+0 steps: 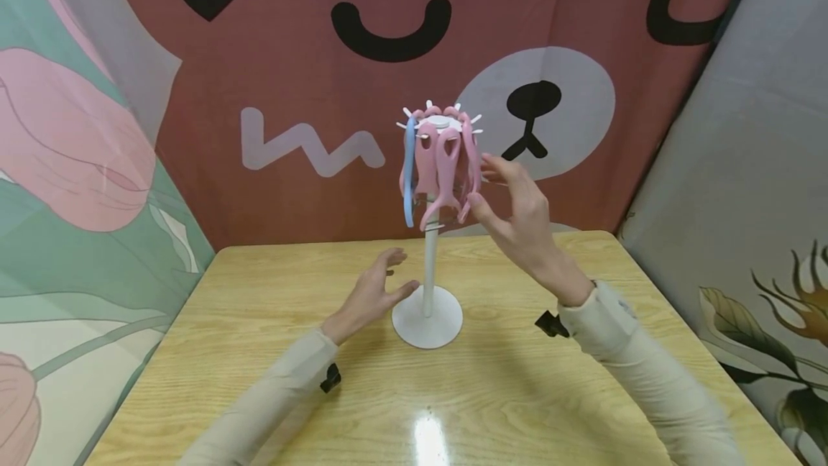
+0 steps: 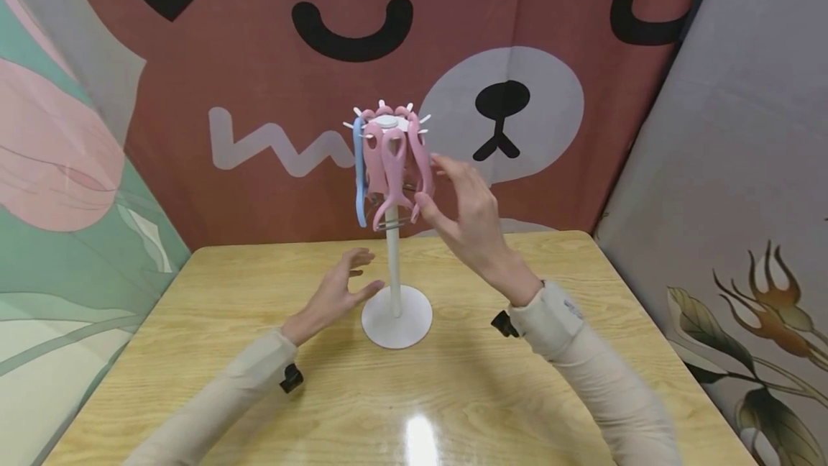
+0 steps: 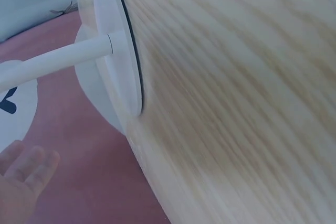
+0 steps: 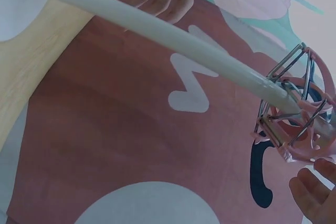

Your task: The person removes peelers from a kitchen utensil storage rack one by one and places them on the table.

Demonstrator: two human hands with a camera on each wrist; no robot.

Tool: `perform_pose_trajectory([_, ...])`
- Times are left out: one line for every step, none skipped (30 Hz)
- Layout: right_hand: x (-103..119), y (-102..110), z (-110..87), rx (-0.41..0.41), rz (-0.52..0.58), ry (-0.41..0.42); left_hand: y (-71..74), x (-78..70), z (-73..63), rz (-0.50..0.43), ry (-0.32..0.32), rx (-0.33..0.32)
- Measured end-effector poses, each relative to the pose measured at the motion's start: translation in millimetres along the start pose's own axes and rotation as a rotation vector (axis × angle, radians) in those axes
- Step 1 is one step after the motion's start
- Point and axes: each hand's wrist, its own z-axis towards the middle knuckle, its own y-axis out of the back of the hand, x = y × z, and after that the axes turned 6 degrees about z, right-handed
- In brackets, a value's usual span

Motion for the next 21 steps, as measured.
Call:
perform_pose_trajectory([1,-1,0.5,-0.002,0.006,0.001,-1.4,-0.8,0.8,-0.013,-0.005,0.000])
perform_pose_trajectory([1,-1,1.0,-0.006,0.013,0.001,-2.8,-1.8,1.7,-0.024,-0.012,0.001])
perform_pose_trajectory([2,-2,1.5,-0.009,0.019,0.000,-4.2,-2.8,2.7,-0.030,-0.019,0.004])
perform_pose_trajectory([3,-2,1.9,-0.011,0.021,-0.004,-5.7,-3.7,3.7,-0.035,-0.024,0.007])
perform_pose_trajectory([3,-3,2.0,-0.014,0.020,-0.006,-7.0,-4.7,4.6,-0.039,-0.030,0.012])
perform_pose_trajectory([4,-3,2.2,-0.020,0.021,-0.011,-8.3,-5.9,5.5,-0.044,-0.035,0.016])
perform_pose_trajectory([4,-4,2.2,-0.025,0.021,-0.016,-9.5,-7.1,6.5,-0.048,-0.039,0.021])
perform_pose_trajectory([5,-4,2.4,-0.029,0.021,-0.021,-10.4,-8.5,7.4,-0.051,-0.038,0.027])
perform_pose_trajectory([5,-4,2.5,-0.031,0.020,-0.024,-11.2,-10.0,8.0,-0.057,-0.038,0.030])
perform_pose_trajectory([6,-4,2.7,-0.032,0.020,-0.027,-11.8,-11.6,8.7,-0.064,-0.036,0.032])
perform_pose_trajectory([6,-4,2.6,-0.032,0.017,-0.029,-12.3,-13.2,9.3,-0.072,-0.033,0.033])
perform_pose_trajectory([6,-4,2.8,-0.032,0.016,-0.032,-12.8,-14.7,10.1,-0.079,-0.031,0.033])
perform_pose_trajectory([6,-4,3.0,-0.032,0.014,-0.033,-13.3,-16.0,10.9,-0.085,-0.031,0.034])
perform_pose_trajectory([6,-4,3.3,-0.032,0.015,-0.035,-13.7,-17.4,11.7,-0.094,-0.031,0.034])
perform_pose_trajectory([6,-4,3.2,-0.033,0.014,-0.036,-14.1,-18.5,12.4,-0.101,-0.036,0.033])
perform_pose_trajectory([5,-4,3.2,-0.032,0.011,-0.037,-14.6,-19.3,13.3,-0.106,-0.040,0.032])
perform_pose_trajectory([5,-4,3.1,-0.032,0.009,-0.040,-15.0,-20.1,14.1,-0.114,-0.046,0.032])
perform_pose_trajectory([5,-4,3.3,-0.034,0.009,-0.043,-15.7,-20.8,15.0,-0.119,-0.053,0.030])
perform_pose_trajectory([5,-3,3.4,-0.034,0.009,-0.046,-16.3,-21.3,15.7,-0.125,-0.058,0.030])
perform_pose_trajectory([5,-3,3.5,-0.034,0.007,-0.049,-16.7,-22.0,16.3,-0.127,-0.060,0.029])
perform_pose_trajectory([5,-3,3.7,-0.035,0.006,-0.052,-17.2,-22.8,16.7,-0.130,-0.064,0.025])
